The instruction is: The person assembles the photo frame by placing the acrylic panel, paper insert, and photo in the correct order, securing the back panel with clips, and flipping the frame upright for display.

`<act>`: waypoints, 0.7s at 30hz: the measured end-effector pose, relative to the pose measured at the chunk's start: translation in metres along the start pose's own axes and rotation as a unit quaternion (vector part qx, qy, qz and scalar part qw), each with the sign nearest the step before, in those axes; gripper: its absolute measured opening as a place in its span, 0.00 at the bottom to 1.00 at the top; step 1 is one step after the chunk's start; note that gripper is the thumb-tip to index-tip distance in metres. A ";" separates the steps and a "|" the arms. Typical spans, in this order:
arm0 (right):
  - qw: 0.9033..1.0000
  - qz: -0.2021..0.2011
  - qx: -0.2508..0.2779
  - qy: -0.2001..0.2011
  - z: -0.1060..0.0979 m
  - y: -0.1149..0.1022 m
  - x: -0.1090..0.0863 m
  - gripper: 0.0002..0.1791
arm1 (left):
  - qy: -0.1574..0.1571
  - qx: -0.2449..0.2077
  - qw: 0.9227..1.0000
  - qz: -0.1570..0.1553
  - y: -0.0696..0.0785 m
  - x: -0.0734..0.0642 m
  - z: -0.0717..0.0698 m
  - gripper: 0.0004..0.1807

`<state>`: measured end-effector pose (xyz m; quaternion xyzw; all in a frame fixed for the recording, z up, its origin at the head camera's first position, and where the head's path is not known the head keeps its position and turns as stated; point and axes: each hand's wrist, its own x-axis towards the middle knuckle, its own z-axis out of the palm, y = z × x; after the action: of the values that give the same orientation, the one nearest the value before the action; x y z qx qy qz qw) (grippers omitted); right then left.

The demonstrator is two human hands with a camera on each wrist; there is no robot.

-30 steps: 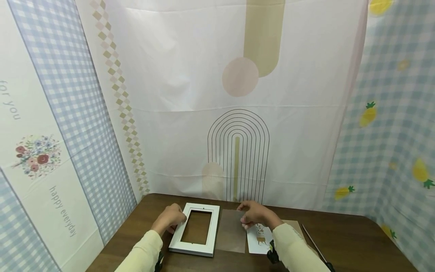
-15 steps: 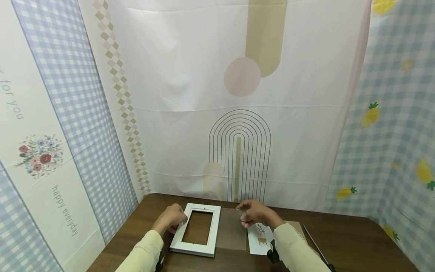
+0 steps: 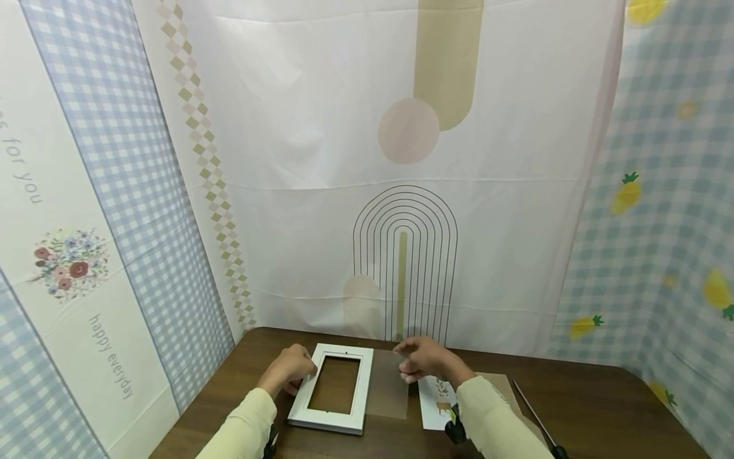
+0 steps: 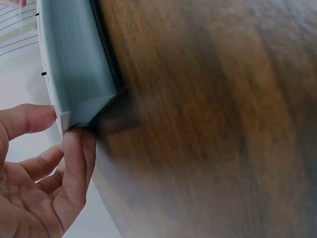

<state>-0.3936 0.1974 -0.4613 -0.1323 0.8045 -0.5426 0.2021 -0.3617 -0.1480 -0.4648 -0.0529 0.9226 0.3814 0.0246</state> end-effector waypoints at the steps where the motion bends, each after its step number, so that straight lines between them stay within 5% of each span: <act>1: 1.000 -0.001 0.001 -0.001 0.001 0.000 0.000 0.30 | 0.000 -0.004 1.000 -0.001 -0.001 0.001 0.000 0.17; 21: 1.000 -0.005 0.013 0.026 0.030 -0.005 0.010 0.28 | -0.012 -0.037 0.999 -0.022 -0.004 0.003 -0.003 0.03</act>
<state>-0.3887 0.1663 -0.4681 -0.1190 0.8017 -0.5574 0.1803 -0.3638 -0.1535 -0.4654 -0.0693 0.9062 0.4151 0.0416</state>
